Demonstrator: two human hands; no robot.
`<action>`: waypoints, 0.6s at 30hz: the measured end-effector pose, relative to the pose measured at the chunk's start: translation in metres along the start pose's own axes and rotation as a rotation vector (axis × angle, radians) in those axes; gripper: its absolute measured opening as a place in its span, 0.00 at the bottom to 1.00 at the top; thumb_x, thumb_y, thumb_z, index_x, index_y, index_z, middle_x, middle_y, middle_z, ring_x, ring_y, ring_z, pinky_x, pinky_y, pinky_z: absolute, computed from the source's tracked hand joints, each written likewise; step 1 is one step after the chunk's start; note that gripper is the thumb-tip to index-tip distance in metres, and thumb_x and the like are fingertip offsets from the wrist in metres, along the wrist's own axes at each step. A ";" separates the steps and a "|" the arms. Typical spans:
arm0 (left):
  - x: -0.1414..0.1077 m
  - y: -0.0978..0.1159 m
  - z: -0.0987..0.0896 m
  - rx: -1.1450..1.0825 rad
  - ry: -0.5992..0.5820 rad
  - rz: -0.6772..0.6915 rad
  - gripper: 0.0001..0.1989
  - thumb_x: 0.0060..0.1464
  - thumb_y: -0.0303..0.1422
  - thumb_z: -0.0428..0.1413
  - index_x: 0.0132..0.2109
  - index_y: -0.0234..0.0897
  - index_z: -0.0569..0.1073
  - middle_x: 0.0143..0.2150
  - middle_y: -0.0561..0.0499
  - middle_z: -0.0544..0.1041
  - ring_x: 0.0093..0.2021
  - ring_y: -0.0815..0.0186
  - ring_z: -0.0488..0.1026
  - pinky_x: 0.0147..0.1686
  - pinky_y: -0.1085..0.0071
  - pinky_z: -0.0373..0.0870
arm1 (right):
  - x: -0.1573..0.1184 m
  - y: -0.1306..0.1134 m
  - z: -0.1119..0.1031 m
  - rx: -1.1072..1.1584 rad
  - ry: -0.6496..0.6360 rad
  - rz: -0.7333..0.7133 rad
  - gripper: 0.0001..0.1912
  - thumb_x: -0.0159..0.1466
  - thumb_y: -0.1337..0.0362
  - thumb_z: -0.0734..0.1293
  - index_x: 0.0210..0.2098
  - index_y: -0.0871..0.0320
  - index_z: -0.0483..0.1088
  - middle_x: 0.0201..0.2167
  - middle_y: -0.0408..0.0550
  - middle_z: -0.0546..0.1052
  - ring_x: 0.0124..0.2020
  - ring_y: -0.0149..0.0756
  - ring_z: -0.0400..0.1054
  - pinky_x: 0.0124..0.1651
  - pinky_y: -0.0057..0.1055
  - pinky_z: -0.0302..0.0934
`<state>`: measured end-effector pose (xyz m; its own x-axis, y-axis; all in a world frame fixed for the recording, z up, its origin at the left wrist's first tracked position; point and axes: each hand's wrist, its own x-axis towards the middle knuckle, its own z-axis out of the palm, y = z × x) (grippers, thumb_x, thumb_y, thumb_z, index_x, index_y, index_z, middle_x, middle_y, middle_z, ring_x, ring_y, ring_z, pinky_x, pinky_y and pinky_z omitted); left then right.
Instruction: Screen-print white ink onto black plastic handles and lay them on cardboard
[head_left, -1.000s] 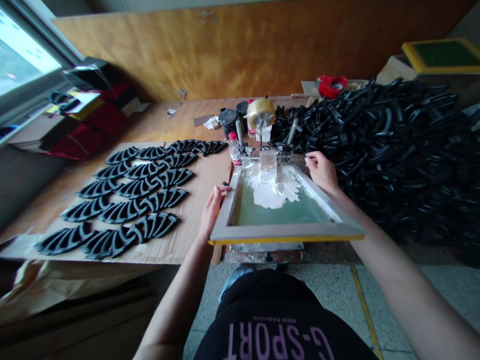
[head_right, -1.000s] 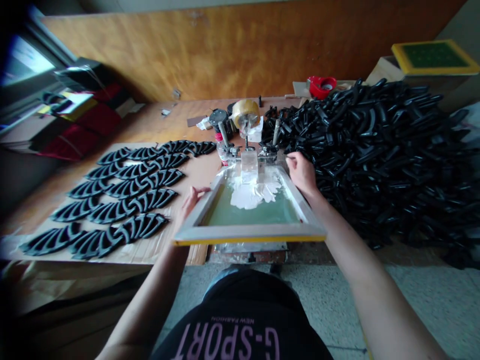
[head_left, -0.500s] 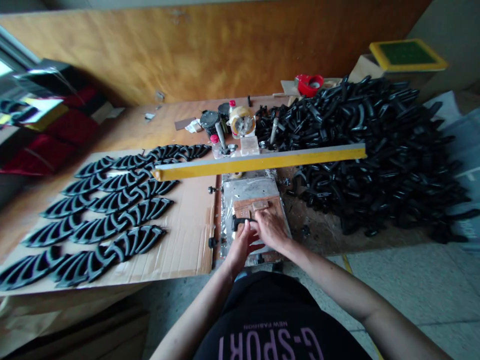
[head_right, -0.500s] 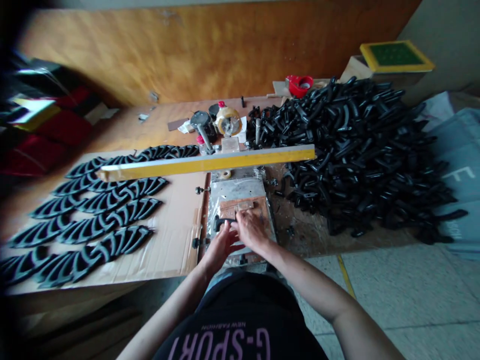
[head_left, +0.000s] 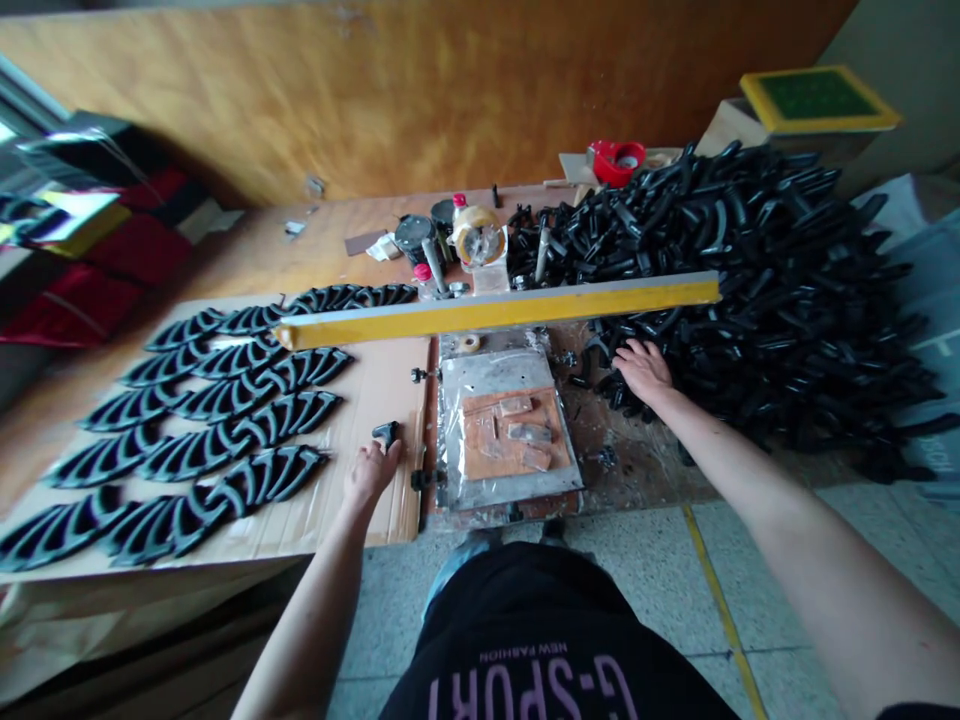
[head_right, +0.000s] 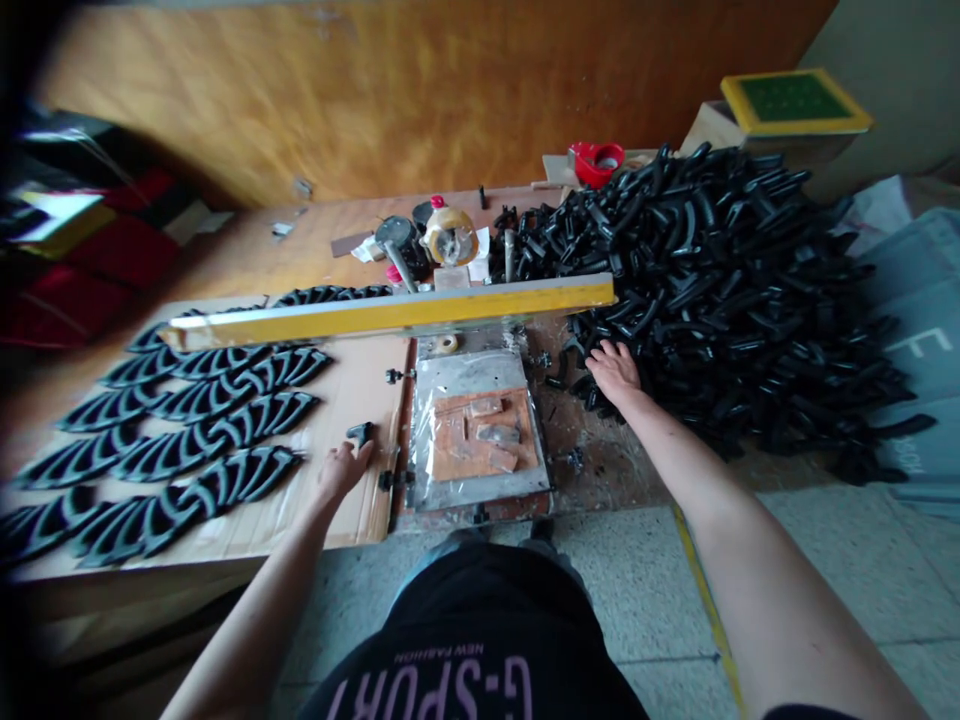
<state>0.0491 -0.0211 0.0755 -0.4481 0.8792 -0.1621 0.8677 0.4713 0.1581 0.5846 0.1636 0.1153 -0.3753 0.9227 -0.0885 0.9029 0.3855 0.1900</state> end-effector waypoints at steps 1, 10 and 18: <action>-0.003 0.002 -0.001 -0.014 0.013 -0.013 0.28 0.58 0.47 0.47 0.49 0.24 0.73 0.42 0.28 0.76 0.42 0.46 0.76 0.40 0.54 0.69 | -0.001 -0.003 0.001 0.001 0.001 -0.012 0.19 0.66 0.73 0.55 0.47 0.54 0.73 0.54 0.50 0.74 0.64 0.46 0.53 0.64 0.49 0.42; -0.064 0.061 0.016 -0.268 0.091 0.129 0.23 0.66 0.45 0.39 0.41 0.38 0.74 0.37 0.46 0.78 0.39 0.64 0.73 0.37 0.72 0.62 | 0.008 -0.004 0.008 -0.053 -0.114 -0.025 0.17 0.65 0.69 0.55 0.39 0.56 0.76 0.54 0.55 0.72 0.57 0.50 0.58 0.53 0.47 0.52; -0.057 0.060 0.043 -0.198 0.151 0.063 0.20 0.66 0.43 0.42 0.42 0.37 0.74 0.32 0.47 0.77 0.29 0.66 0.70 0.29 0.72 0.52 | -0.006 -0.029 -0.003 0.044 0.119 0.006 0.24 0.67 0.73 0.51 0.57 0.56 0.67 0.51 0.54 0.74 0.53 0.43 0.62 0.57 0.41 0.49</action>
<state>0.1356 -0.0462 0.0524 -0.4348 0.9005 -0.0012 0.8424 0.4072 0.3530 0.5601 0.1472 0.1137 -0.3897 0.9205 0.0296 0.9126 0.3816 0.1464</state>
